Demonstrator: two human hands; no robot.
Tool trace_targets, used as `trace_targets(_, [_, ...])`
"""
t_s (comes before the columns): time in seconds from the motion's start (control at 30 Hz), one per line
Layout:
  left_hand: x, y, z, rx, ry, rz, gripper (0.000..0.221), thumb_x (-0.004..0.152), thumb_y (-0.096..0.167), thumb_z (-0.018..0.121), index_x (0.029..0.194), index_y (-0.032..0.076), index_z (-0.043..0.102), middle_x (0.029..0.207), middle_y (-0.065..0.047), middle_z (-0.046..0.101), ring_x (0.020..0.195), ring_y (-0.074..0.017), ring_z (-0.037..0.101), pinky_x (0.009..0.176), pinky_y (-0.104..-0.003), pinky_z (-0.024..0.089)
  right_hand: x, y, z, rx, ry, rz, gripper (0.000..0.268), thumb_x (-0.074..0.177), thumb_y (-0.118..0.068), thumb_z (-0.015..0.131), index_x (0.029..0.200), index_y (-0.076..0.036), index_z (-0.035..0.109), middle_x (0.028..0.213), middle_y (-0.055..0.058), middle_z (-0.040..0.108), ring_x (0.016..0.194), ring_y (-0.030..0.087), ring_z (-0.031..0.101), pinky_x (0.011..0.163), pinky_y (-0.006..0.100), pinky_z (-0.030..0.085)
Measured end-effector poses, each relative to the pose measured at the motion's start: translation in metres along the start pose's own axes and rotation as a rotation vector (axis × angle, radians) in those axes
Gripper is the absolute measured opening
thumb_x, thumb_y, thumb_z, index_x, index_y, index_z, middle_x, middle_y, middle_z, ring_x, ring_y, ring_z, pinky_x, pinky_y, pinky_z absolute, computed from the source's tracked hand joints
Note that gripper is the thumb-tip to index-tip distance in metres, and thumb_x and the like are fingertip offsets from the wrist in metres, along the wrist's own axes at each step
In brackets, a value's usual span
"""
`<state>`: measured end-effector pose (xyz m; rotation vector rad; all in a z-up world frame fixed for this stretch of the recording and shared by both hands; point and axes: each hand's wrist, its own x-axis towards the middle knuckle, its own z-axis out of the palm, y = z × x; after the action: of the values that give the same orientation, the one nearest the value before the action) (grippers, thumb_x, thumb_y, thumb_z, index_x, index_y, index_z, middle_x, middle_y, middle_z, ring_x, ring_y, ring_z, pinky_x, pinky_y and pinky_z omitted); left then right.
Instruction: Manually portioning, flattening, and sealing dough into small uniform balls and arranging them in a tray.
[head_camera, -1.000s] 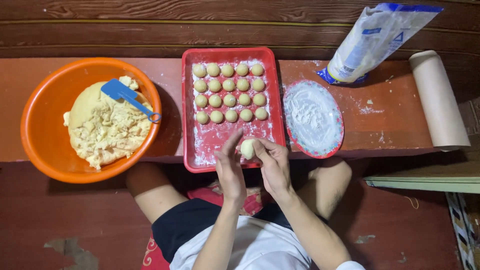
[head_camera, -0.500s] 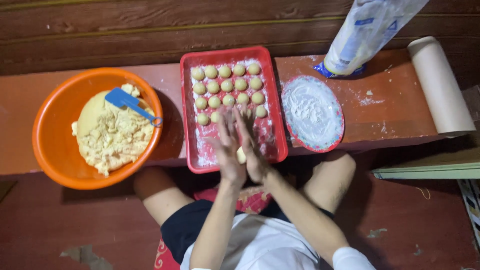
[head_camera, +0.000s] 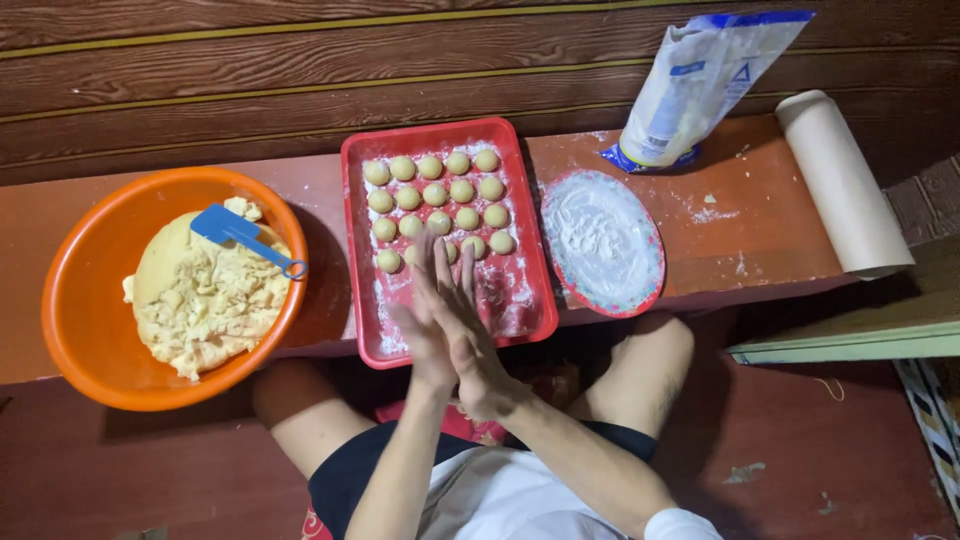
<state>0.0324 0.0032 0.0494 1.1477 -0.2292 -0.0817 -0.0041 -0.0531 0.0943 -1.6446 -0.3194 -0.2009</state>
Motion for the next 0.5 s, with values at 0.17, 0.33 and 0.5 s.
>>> trace_targets(0.17, [-0.041,-0.008,0.002,-0.114,-0.033,-0.146,0.089,0.099,0.069,0.003,0.164,0.009,0.014,0.17,-0.01,0.016,0.155,-0.0271,0.017,0.127,-0.046,0.007,-0.013,0.004,0.009,-0.056,-0.03,-0.033,0.087,0.101,-0.073,0.008,0.165,-0.016,0.016,0.174,0.013,-0.004,0.157,0.044,-0.016,0.115,0.072,-0.02])
trace_targets(0.33, [-0.02,0.022,0.004,-0.59,-0.03,-0.03,0.109,0.086,0.086,0.026,0.166,0.012,0.012,0.169,-0.012,0.022,0.154,-0.0248,0.025,0.127,-0.046,0.013,-0.018,0.011,0.015,-0.143,-0.068,-0.111,0.083,0.103,-0.073,0.005,0.166,-0.019,0.012,0.175,0.012,-0.004,0.159,0.043,-0.015,0.119,0.074,-0.018])
trace_targets(0.5, [-0.036,0.009,0.021,-0.612,-0.168,0.293,0.052,0.114,0.04,0.023,0.164,0.036,0.012,0.176,-0.006,0.005,0.164,-0.0387,0.008,0.137,-0.063,0.0,-0.029,0.022,0.018,-0.282,-0.099,-0.188,0.079,0.106,-0.073,0.002,0.167,-0.023,0.006,0.175,0.01,-0.004,0.161,0.041,-0.012,0.124,0.075,-0.016])
